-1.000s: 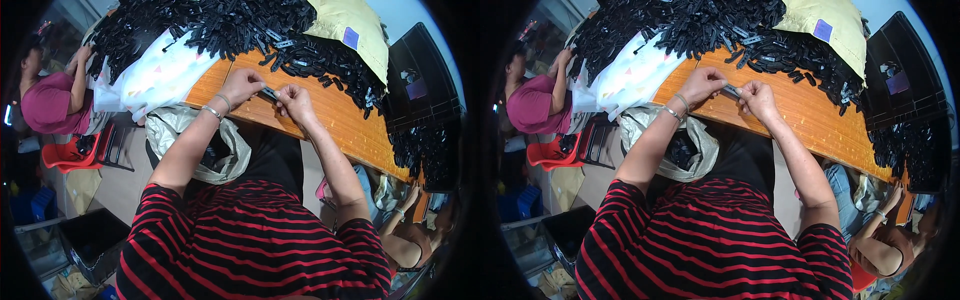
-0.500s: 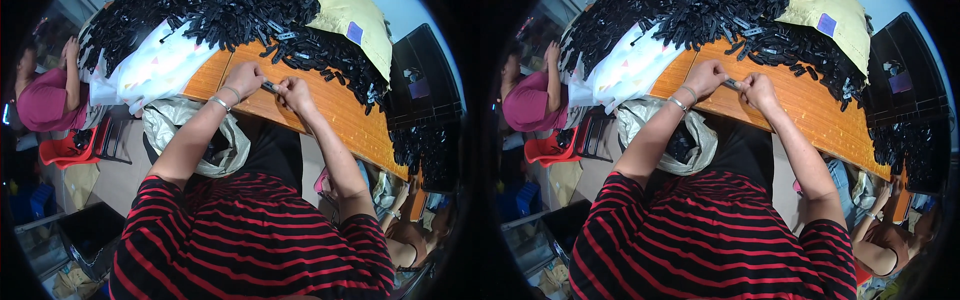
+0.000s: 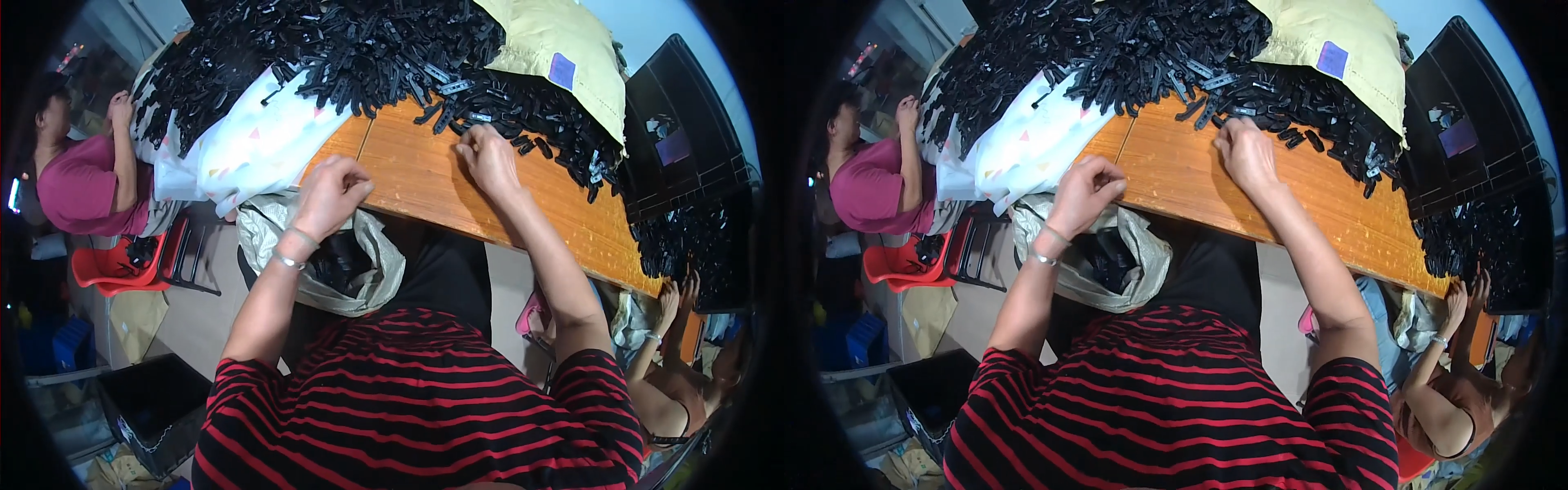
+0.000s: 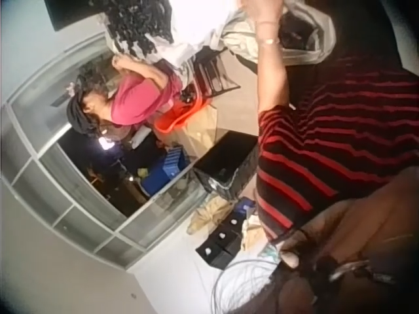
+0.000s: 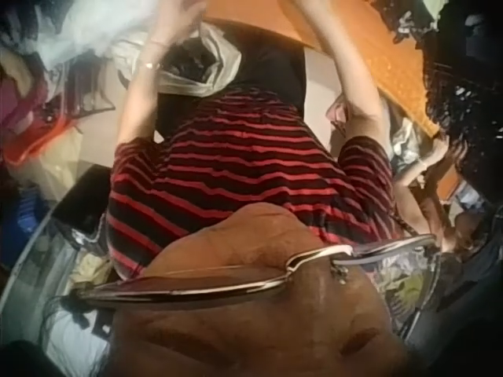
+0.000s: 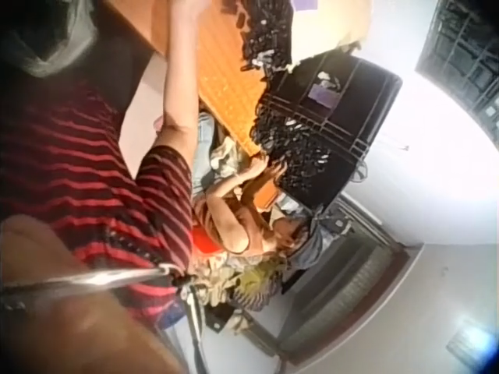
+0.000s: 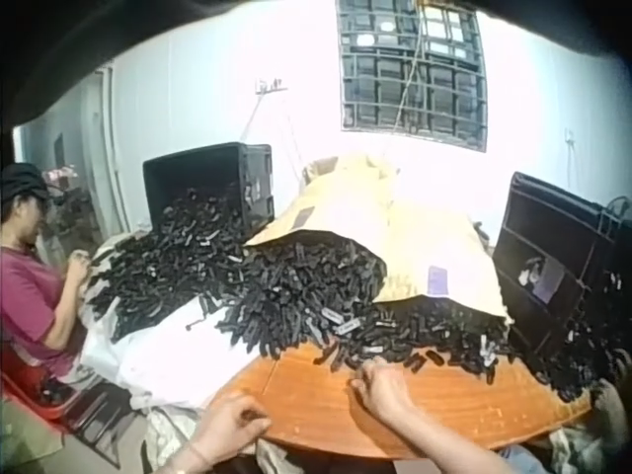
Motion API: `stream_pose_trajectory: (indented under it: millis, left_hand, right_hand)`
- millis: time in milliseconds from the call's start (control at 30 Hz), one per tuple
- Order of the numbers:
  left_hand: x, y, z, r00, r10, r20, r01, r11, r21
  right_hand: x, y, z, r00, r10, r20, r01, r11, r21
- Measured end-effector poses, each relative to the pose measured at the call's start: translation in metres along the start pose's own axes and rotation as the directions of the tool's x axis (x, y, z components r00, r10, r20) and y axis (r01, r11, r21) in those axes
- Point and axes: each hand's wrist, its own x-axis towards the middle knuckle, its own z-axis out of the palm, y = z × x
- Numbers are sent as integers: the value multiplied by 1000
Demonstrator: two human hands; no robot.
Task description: Assembling small black hardware parts by hand at a workbench.
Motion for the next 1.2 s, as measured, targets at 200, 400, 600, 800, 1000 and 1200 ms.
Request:
stream_pose_trajectory:
  millis: [200, 400, 600, 800, 1000, 1200]
  left_hand:
    - [85, 28, 68, 986, 97, -138, -89, 994, 65]
    - [134, 24, 108, 991, -23, -130, 53, 971, 234]
    - [134, 20, 105, 981, -185, -63, 193, 968, 158]
    - [98, 7, 81, 909, -370, 190, 410, 718, -563]
    - [72, 14, 63, 869, -361, 340, 490, 522, -698]
    - [67, 32, 63, 876, -271, 400, 483, 506, -715]
  right_hand:
    - [40, 10, 19, 992, -74, 98, 97, 961, -257]
    - [43, 12, 19, 955, -113, 274, 205, 919, -335]
    - [10, 12, -1, 993, 63, 95, -86, 960, 266]
    - [-25, -8, 15, 975, 177, 132, -211, 923, 321]
    - [-23, -4, 21, 999, 31, 23, -33, 996, 82]
    - [-21, -38, -4, 925, 255, 281, -378, 667, 642]
